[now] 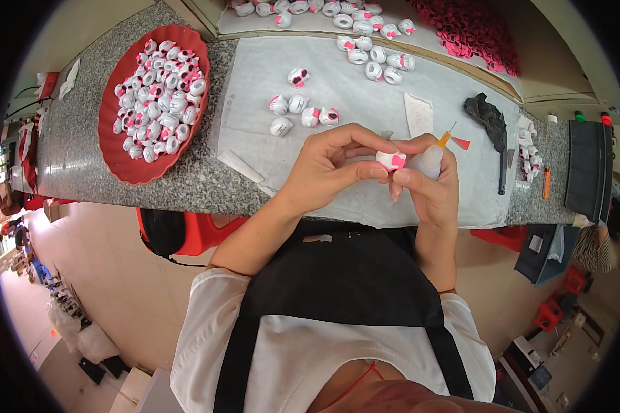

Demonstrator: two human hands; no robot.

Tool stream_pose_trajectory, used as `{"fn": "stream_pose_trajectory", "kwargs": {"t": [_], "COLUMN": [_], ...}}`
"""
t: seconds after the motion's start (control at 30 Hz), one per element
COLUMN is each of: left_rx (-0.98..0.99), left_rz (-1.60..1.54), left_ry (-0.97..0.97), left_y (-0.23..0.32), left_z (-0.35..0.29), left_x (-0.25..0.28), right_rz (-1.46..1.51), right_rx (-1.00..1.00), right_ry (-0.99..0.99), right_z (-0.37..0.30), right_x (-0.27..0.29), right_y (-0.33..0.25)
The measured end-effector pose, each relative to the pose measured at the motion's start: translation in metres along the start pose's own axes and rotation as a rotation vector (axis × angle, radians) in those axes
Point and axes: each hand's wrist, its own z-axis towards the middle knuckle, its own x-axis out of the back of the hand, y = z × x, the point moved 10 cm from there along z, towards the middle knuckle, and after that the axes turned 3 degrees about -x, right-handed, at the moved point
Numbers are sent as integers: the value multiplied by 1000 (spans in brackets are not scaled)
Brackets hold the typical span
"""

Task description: Glue small bow components onto toy character heads at a factory workbench.

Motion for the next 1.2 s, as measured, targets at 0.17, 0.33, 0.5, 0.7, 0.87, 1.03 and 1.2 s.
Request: {"fn": "stream_pose_trajectory", "kwargs": {"t": [0.17, 0.33, 0.5, 0.7, 0.87, 1.03, 1.2], "left_rx": [145, -190, -356, -217, -158, -117, -97], "left_rz": [71, 1384, 1538, 1728, 1401, 1401, 1077], "left_ry": [127, -28, -9, -46, -12, -31, 59], "left_y": [-13, 32, 46, 10, 15, 10, 33], "left_z": [2, 12, 45, 85, 79, 71, 60], "left_x": [16, 8, 3, 17, 27, 34, 23], "right_rz": [-131, -273, -283, -87, -152, -255, -136], "right_rx": [-146, 0, 66, 101, 131, 220, 424], "right_ry": [40, 212, 240, 158, 184, 232, 323], "right_z": [4, -1, -6, -15, -19, -18, -32], "right_x": [14, 50, 53, 51, 52, 43, 60], "right_y": [8, -16, -15, -20, -30, -45, -62]}}
